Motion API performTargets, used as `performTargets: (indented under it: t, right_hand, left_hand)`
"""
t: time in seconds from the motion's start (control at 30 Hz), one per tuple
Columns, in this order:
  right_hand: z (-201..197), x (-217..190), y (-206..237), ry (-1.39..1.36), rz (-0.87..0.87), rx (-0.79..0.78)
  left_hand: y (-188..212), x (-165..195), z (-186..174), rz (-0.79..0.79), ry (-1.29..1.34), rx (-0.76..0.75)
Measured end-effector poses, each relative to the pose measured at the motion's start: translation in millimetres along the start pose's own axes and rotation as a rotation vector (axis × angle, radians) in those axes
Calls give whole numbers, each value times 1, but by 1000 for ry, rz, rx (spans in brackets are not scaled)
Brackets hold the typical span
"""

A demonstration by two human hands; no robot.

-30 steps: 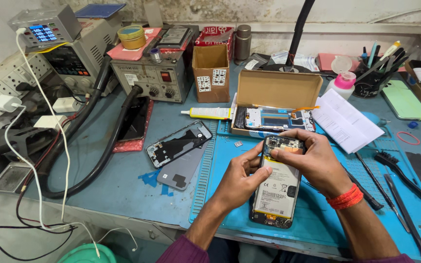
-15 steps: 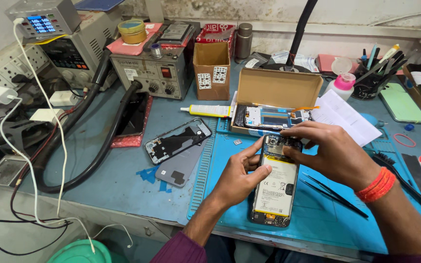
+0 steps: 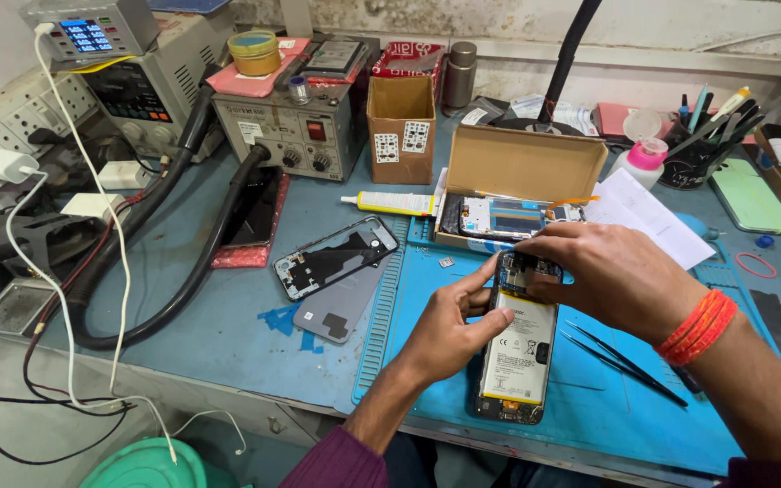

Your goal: The person repairs a disassembled smartphone at a workbench. They handle the exposed motherboard, brush dust off the board with a soft brush, use tweezers on small components, and work on the phone body with its battery exposed, repositioning the board and pressing parts into place.

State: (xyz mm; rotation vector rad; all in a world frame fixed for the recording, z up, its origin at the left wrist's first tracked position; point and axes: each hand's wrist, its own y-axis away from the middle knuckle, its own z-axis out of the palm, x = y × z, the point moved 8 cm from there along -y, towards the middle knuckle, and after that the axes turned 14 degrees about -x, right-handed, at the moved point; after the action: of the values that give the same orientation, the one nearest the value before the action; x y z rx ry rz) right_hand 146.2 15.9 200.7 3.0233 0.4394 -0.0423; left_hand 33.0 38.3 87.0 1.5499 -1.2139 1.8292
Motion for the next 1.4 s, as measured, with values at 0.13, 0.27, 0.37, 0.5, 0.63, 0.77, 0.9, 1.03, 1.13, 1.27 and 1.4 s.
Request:
performTargets:
  t: [0.13, 0.27, 0.37, 0.5, 0.63, 0.77, 0.9, 1.03, 1.13, 1.27, 1.4]
  right_hand:
    - [0, -4, -1, 20, 10, -24]
    - [2, -6, 0, 42, 5, -11]
    - [4, -8, 2, 40, -20, 12]
    - [6, -8, 6, 40, -42, 41]
    - [9, -6, 8, 62, -45, 43]
    - [10, -8, 9, 84, -83, 85]
    - [13, -9, 11, 121, -101, 106]
    - [15, -11, 12, 170, -129, 127]
    - [16, -11, 12, 175, -148, 131]
    - [19, -8, 13, 176, -151, 144]
    - [24, -2, 13, 169, -163, 139]
  left_hand:
    - [1, -2, -1, -2, 18, 2]
    - [2, -4, 0, 1, 43, 9]
    - [2, -4, 0, 8, 36, 8]
    - [1, -3, 3, 16, 65, -7]
    - [1, -2, 4, 10, 72, -12]
    - [1, -2, 4, 15, 81, -16]
    - [0, -3, 3, 6, 72, -14]
    - [0, -4, 3, 4, 82, -15]
    - [0, -4, 3, 6, 81, -18]
    - [0, -4, 3, 4, 82, -19]
    - [0, -8, 3, -6, 85, -8]
